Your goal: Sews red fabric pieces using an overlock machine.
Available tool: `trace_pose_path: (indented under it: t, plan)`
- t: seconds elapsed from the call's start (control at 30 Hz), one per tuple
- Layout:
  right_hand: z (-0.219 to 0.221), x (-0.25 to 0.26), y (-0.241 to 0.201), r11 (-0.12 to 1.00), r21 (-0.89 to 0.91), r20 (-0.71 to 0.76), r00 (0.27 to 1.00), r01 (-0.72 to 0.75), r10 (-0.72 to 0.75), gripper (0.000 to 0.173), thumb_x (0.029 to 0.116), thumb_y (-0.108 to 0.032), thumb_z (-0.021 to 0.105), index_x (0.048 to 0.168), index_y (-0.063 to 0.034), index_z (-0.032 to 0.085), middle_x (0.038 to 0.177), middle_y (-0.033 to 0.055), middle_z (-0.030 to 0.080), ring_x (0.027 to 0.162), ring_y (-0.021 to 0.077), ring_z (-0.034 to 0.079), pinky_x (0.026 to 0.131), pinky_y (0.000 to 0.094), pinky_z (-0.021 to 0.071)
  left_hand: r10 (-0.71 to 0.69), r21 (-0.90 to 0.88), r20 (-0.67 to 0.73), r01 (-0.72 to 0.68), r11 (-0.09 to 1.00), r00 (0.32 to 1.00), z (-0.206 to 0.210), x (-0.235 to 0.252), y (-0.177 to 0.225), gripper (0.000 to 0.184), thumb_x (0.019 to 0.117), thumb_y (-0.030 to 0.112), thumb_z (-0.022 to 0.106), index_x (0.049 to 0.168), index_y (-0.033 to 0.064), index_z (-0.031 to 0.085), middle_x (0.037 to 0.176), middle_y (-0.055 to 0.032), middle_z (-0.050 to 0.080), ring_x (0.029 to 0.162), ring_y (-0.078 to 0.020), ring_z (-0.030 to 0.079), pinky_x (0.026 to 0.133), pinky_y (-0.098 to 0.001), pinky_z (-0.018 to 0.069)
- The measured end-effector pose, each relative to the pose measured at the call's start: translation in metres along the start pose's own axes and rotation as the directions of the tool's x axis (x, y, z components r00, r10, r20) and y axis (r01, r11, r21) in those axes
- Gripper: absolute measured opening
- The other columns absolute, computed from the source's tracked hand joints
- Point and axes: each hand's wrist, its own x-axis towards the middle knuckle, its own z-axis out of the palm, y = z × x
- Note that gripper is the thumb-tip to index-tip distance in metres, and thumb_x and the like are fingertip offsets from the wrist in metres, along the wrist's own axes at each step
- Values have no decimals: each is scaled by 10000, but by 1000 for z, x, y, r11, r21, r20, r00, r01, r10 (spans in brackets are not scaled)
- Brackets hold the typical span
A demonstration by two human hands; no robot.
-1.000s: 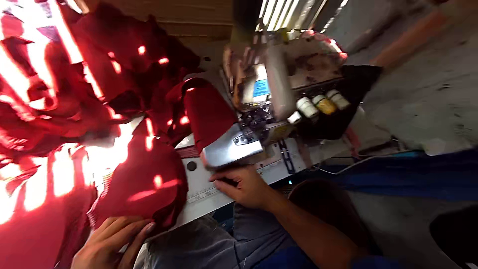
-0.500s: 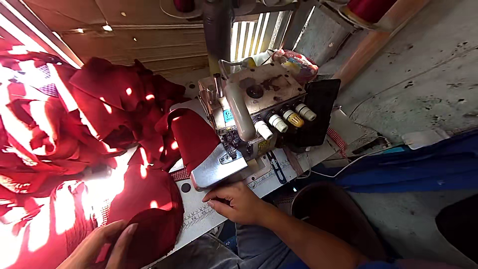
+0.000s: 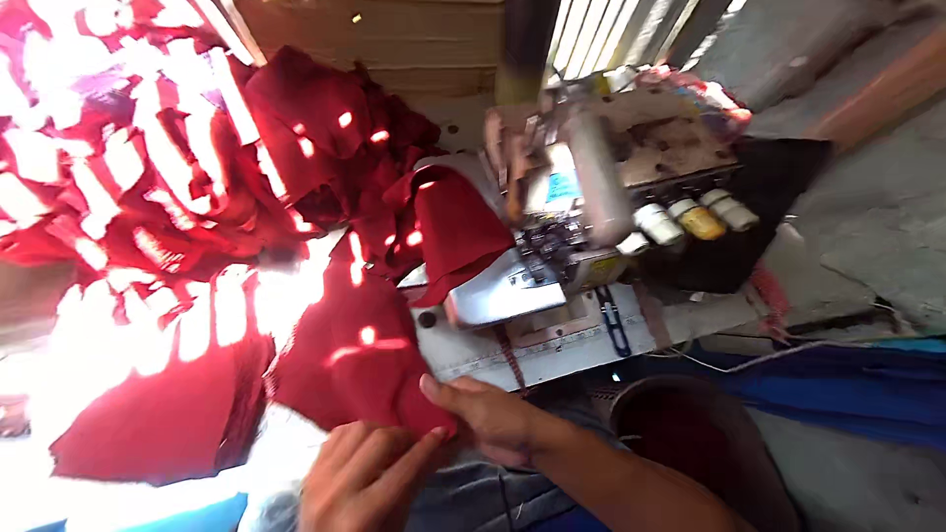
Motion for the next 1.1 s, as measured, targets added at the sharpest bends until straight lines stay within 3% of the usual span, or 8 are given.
trace_pose_path:
  t: [0.13,0.37,0.47,0.53,0.63,0.7,0.9,1.1]
  plan:
    - [-2,13,5,996,26,-73,994,82,-80,225,1051,-92,533,1220,31,617,1046,105,733,952,165,724,900,370,604,21,-36,49,-19,999,999,15,-29,19,120,984,216,670,1045,232,772,866,10,692,848,-150,641,807,-326,512]
    - [-7,7,8,984,-162,-23,996,79,-84,168,1009,-59,599,1140,8,680,972,78,738,869,127,718,815,318,613,72,-240,95,-47,970,993,38,-48,40,152,992,254,684,1064,166,784,895,-13,720,880,-158,665,825,-308,525]
    - [-17,-6,10,967,-217,-37,989,135,-146,137,986,-78,609,1062,-33,714,917,41,733,823,95,705,753,286,608,-72,-215,-75,54,975,995,0,-42,5,309,1004,455,633,1129,200,754,1000,22,736,931,-91,683,836,-283,553]
    - [-27,-20,8,949,-279,-66,983,149,-174,123,963,-88,615,1019,-73,723,907,2,732,825,63,695,757,259,596,-209,-71,-251,197,978,945,-40,-23,-40,305,1053,402,553,1026,147,717,988,13,739,926,-63,698,831,-271,582]
    - [-39,-36,4,917,-362,-73,976,166,-205,132,948,-107,618,993,-121,742,868,-40,724,782,21,676,704,209,576,-439,220,-291,506,834,850,-89,25,-110,407,1080,272,468,1013,-34,727,930,-210,716,869,-335,702,776,-550,549]
    - [-44,-44,2,893,-401,-30,972,203,-234,108,959,-139,658,1015,-110,746,860,-23,722,750,24,670,670,196,571,-639,279,-161,656,702,752,-103,52,-158,453,1097,299,411,1113,-46,704,1063,-301,682,1040,-489,655,886,-721,463]
    - [-55,-67,4,778,-570,-33,939,264,-343,98,905,-205,777,954,-121,785,817,-53,738,688,-30,646,615,142,542,-700,250,66,667,702,711,-116,74,-218,282,938,286,756,1089,48,744,1055,-219,704,1056,-435,643,897,-743,443]
    - [-68,-73,9,686,-643,12,900,341,-436,126,912,-251,774,969,-139,786,954,-22,710,899,45,659,778,180,565,-566,199,-56,565,801,823,-124,69,-212,253,785,126,875,951,40,705,838,-130,674,814,-292,645,774,-585,503]
